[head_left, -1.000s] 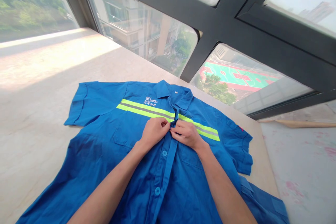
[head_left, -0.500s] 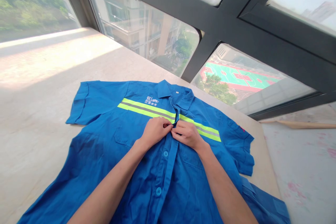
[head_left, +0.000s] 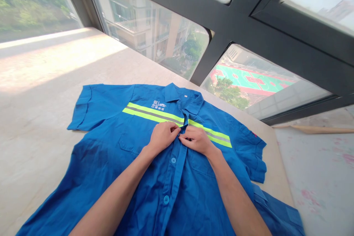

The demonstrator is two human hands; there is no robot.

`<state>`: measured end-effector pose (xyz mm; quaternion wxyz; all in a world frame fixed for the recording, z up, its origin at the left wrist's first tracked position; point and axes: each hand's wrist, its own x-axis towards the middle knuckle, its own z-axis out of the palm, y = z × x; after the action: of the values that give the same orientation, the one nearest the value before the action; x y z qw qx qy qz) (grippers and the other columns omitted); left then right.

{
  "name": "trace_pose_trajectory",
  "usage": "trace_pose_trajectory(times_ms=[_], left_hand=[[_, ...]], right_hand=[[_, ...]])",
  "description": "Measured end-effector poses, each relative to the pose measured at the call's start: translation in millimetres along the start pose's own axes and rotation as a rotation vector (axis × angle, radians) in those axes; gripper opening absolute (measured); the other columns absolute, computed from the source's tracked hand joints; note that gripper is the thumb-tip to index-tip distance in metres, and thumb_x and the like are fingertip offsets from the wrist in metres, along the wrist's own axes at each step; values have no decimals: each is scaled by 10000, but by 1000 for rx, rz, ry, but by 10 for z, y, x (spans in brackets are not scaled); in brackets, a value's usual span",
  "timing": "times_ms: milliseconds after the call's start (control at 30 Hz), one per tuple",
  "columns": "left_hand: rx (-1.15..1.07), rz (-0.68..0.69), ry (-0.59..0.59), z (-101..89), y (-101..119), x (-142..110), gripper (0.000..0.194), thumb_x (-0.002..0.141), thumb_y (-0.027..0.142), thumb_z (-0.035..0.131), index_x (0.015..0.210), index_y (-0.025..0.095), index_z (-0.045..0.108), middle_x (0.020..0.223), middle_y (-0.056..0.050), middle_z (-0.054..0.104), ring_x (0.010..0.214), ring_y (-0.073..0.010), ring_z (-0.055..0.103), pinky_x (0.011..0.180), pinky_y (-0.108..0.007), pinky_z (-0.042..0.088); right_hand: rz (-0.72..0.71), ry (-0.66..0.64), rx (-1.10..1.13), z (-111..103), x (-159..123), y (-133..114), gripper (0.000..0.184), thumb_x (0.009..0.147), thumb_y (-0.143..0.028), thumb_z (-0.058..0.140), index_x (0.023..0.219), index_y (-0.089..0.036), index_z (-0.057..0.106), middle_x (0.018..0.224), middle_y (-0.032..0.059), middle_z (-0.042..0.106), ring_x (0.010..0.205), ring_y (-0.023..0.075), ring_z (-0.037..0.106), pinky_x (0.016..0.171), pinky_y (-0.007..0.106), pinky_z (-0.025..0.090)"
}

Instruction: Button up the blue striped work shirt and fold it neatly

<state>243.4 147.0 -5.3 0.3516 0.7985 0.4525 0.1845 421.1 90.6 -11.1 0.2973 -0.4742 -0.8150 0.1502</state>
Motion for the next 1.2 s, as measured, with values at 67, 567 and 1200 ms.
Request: trace_pose_trajectory(times_ms=[67,567,1200], left_hand=[[-20,-5,-6,-12,4,5,228,861,310,566,745,187,719,746,-36,711,700,-159,614,604,-246,315],[-54,19,-77,-68,-4,29,263,870,321,536,752,172,717,743,-35,709,669,-147,594,592,-248,305],[-181,21,26,-51,-86,29,225,811,238,580,995,165,687,774,-18,677,705,-151,610,666,-244,429]], right_hand=[[20,-28,32,-30,3,2,209,896,-225,599,724,-193,712,651,19,611,604,123,557,574,250,413],[244,-27,161,-18,25,-41,114,841,-218,640,741,-174,673,617,-12,610,536,96,502,528,217,386],[168,217,-154,49,-38,-4,253,887,-358,644,709,-178,660,531,-20,545,478,96,475,510,244,362]])
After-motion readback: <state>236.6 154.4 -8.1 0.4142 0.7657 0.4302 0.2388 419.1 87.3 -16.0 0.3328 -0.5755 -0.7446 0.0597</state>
